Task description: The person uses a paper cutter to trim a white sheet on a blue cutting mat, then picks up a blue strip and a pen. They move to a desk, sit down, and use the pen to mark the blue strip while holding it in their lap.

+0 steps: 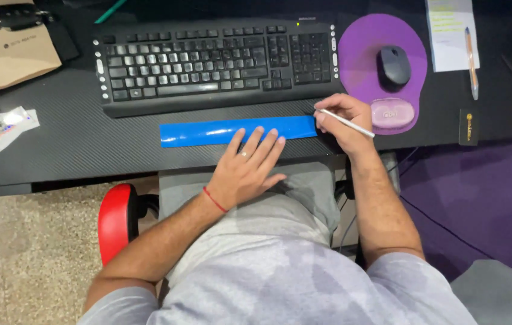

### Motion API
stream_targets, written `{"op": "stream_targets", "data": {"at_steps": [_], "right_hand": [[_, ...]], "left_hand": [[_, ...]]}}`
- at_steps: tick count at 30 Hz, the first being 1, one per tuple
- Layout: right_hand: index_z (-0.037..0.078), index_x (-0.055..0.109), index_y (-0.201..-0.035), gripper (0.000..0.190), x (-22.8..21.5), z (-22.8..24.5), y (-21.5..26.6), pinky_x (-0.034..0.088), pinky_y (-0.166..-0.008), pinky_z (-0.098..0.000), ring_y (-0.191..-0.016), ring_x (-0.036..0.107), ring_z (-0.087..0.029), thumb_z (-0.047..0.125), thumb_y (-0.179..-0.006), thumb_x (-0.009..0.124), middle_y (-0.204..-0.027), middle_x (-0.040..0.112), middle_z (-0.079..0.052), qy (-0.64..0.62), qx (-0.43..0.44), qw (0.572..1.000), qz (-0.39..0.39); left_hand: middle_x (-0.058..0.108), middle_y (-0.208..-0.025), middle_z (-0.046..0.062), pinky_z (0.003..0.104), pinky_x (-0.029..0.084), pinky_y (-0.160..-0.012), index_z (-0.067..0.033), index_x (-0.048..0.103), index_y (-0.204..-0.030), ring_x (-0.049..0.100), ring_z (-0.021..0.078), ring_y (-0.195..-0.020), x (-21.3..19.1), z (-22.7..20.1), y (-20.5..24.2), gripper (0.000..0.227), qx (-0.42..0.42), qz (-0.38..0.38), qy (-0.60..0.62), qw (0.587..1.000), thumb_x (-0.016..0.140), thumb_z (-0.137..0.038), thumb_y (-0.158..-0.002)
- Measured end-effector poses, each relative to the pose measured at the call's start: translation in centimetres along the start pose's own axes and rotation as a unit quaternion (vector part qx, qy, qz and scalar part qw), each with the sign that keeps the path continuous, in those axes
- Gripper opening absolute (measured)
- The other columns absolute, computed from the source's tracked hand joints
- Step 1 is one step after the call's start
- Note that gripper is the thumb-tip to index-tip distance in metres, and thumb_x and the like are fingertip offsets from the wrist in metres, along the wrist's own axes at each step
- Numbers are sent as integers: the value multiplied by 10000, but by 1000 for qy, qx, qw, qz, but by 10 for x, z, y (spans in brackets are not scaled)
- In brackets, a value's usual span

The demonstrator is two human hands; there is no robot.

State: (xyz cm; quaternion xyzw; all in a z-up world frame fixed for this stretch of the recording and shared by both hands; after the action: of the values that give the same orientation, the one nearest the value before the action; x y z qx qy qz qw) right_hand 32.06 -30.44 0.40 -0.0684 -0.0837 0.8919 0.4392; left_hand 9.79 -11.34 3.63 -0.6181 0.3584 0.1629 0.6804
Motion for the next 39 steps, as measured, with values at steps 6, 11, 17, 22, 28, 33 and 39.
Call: {"op": "stream_targets", "data": {"at_steps": [6,11,17,22,28,33,39], "right_hand": [[28,823,-1241,205,41,104,2,602,-957,-543,-1140,735,-466,172,-1096,847,-1274,822,-210,354,-164,914,107],[15,801,-1189,236,49,104,-1,601,-888,-538,-1040,740,-453,72,-989,913,-1111,808,-215,323,-87,934,123],[46,793,-1143,174,19,33,3,637,-734,-298,-796,716,-121,-1,-1002,882,-947,774,-116,138,80,987,37],[-35,685,-1097,204,11,12,0,650,-659,-290,-760,766,-145,-70,-1003,862,-1042,799,-214,1,102,994,37],[20,619,-1028,270,11,11,-4,562,-653,-226,-765,624,-41,-61,-1000,875,-1017,799,-178,-12,102,993,64],[2,618,-1060,263,14,14,-3,582,-676,-228,-766,652,-46,-121,-1013,846,-1039,785,-196,-1,100,993,65],[8,610,-1079,273,13,13,-3,599,-707,-215,-786,691,-43,-111,-1022,849,-1046,776,-176,-5,108,992,64]], "left_hand": [[731,-1435,170,594,574,-1123,-47,761,-1441,703,384,-1322,19,0,20,510,14,18,-38,999,576,-438,-1171],[723,-1355,169,596,599,-1094,-32,762,-1411,711,380,-1249,21,1,21,467,13,7,-34,999,619,-392,-1151],[734,-1317,161,577,626,-1073,-19,773,-1407,741,359,-1185,20,2,22,399,16,-25,-23,999,668,-290,-1134],[747,-1301,153,564,638,-1067,-31,799,-1376,755,347,-1167,22,4,23,349,13,-29,-27,999,699,-241,-1115],[752,-1258,144,517,643,-1066,-36,819,-1319,758,327,-1156,21,5,21,287,24,-52,-37,998,648,-178,-1137],[766,-1232,130,484,653,-1069,-50,826,-1286,766,311,-1157,22,4,24,290,30,-69,-51,996,592,-161,-1156],[774,-1206,143,466,662,-1052,-40,836,-1239,772,312,-1133,23,5,25,279,36,-91,-42,994,591,-139,-1150]]}}
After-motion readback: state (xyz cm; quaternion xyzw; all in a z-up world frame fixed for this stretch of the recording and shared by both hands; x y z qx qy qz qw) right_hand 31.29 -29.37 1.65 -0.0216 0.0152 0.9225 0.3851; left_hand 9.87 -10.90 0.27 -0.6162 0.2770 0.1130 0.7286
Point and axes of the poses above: each hand's wrist, its own y-axis away from the middle knuckle, its own x-axis out of the palm, z = x × y, the point moved 4 cm from there along -y, towards the middle knuckle
